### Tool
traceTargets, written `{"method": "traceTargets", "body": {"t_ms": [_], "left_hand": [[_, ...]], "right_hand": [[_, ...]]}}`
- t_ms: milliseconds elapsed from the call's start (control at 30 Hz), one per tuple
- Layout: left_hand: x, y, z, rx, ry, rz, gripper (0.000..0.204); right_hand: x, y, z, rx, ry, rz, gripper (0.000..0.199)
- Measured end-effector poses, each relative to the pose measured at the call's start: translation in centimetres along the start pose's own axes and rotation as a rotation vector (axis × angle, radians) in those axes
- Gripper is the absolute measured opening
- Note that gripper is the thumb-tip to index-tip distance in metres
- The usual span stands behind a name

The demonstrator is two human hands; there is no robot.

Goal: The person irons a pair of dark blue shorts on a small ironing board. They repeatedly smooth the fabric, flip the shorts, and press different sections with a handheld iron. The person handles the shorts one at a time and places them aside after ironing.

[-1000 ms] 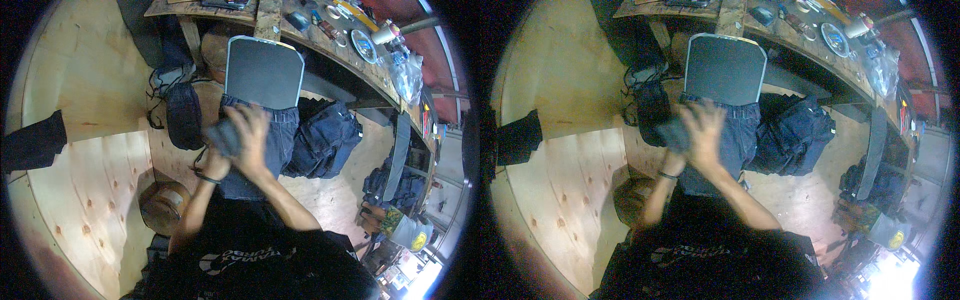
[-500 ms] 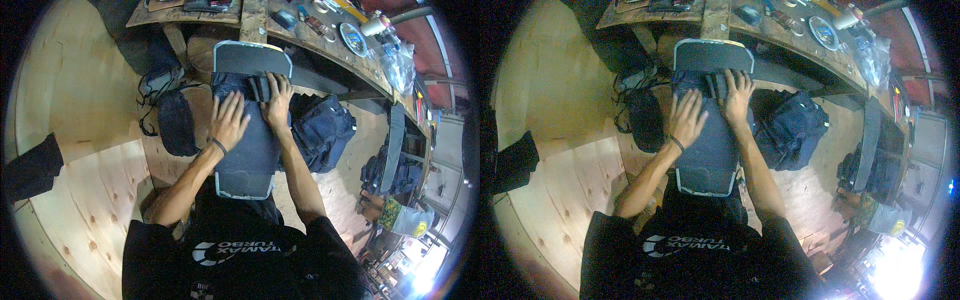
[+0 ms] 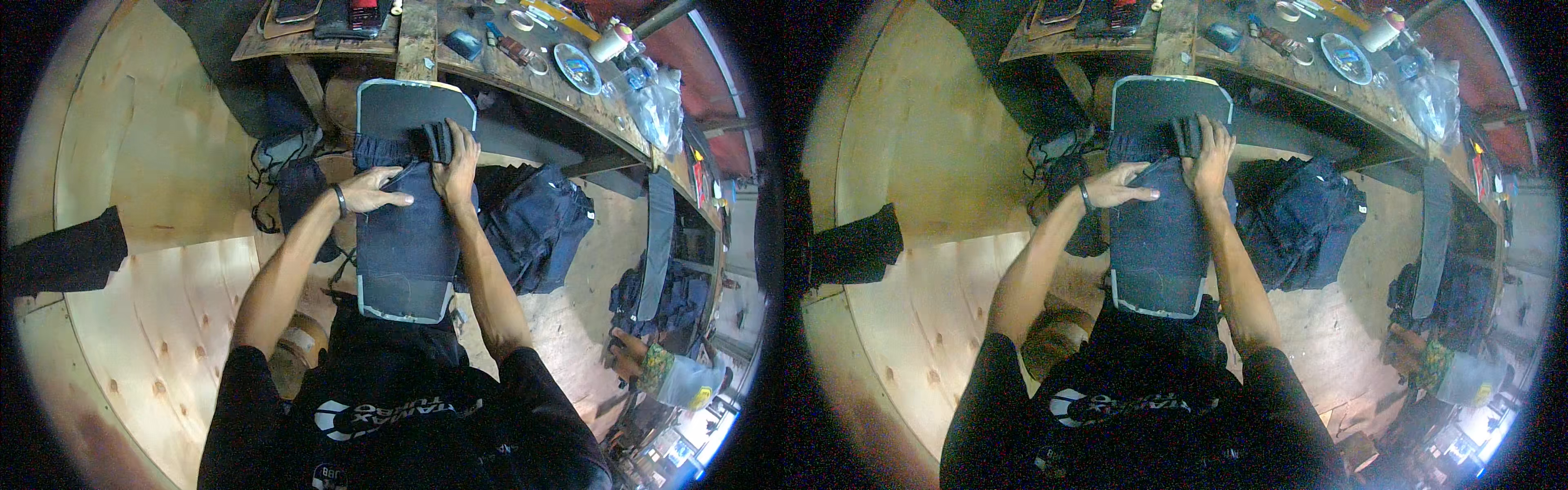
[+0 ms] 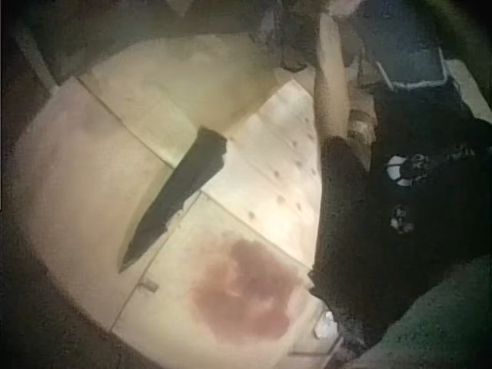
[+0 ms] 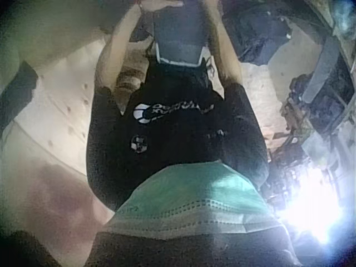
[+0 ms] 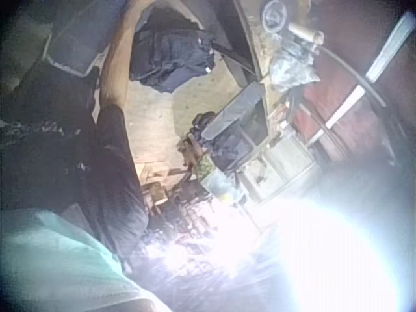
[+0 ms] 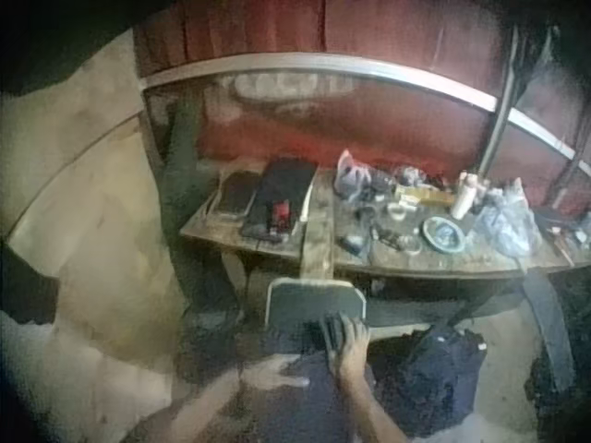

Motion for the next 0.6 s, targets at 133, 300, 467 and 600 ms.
{"method": "traceTargets", "body": {"t_ms": [133,300,467,600], "left_hand": [[-0.7,-0.2,-3.1,-0.291,0.523,-0.077,0.078],[-1.8,-0.8,-1.3,-0.473,1.136,-0.086,0.081],[-1.4,-1.0,0.5,-0.633,0.489,-0.012,0.066],[-2.7,-0.3,-0.4,-0.821,0.821,0.035,0.082]], "right_hand": [[-0.7,0.0,0.0,-0.040,0.006,-0.043,0.086],[-1.1,-0.2,0.5,0.001,0.005,-0.018,0.092],[-0.7,-0.3,-0.3,-0.110,0.115,-0.089,0.089],[-2.2,0.4,-0.7,-0.112,0.286,0.006,0.084]]}}
Point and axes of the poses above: each hand's wrist, its own y-axis towards the middle knuckle, its own z-axis out of the palm, x = y × z, the point moved 6 cm from there along y, towards the middle knuckle, and after that the axes turned 8 degrees about y, right-handed, at the moved point
